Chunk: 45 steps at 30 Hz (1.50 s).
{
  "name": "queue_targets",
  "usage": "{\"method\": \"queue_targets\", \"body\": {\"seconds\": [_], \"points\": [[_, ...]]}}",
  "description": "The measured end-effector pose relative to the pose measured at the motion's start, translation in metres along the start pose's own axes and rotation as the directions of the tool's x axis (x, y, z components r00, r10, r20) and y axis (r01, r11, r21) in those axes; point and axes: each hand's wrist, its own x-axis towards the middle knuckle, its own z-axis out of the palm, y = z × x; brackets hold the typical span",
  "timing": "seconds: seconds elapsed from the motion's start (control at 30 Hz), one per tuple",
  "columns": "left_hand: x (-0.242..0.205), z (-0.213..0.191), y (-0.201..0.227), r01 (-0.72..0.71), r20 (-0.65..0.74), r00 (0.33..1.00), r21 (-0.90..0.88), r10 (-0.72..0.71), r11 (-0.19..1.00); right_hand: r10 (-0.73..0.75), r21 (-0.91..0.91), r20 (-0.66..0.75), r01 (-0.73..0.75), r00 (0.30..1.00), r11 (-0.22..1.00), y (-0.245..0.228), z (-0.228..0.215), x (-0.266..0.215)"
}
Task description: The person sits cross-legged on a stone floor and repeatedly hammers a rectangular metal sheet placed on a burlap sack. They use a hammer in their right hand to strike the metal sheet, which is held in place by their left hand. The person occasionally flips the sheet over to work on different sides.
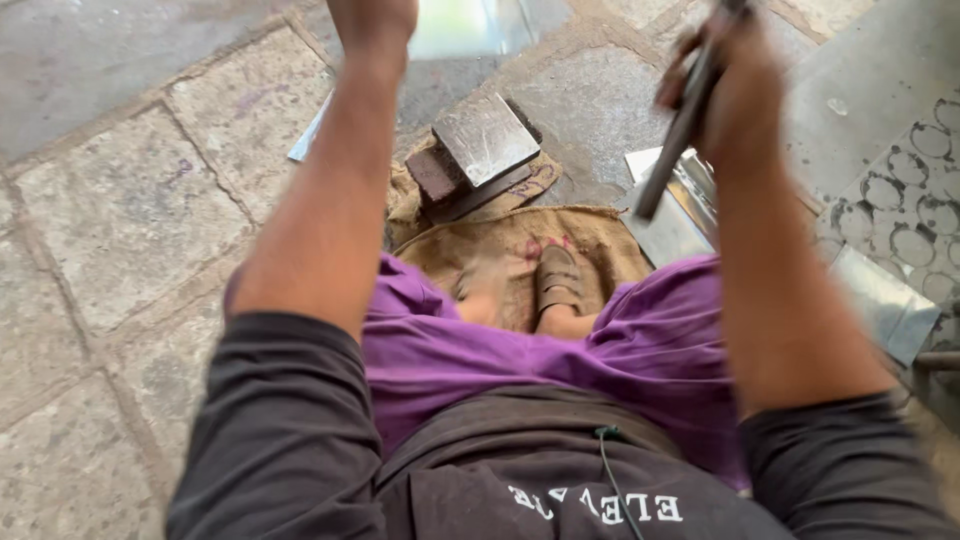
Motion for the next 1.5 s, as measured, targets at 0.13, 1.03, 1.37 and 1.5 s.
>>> {"method": "queue_targets", "body": {"seconds": [0.13,1.03,1.37,1.5], "points": [[-0.043,0.029,-0.081,0.203,-0.059,0.978,0.026,-0.202,0.979,0.350,0.171,0.240,-0.395,0.905,0.903,0.151,-0.029,-0.017],[-0.140,0.009,-0.237,0.575,0.009,0.817,0.046,-0.576,0.817,-0.584,-0.254,0.202,0.618,0.786,0.744,0.168,-0.006,0.061],[-0.152,0.008,-0.255,0.490,0.027,0.857,0.270,-0.515,0.829,0.362,-0.761,-0.128,-0.325,0.923,0.561,0.292,-0.015,0.018],[-0.144,0.010,-0.240,0.623,0.011,0.781,0.059,-0.625,0.780,-0.188,-0.305,0.038,0.190,0.982,0.933,0.231,-0.023,0.046]]}}
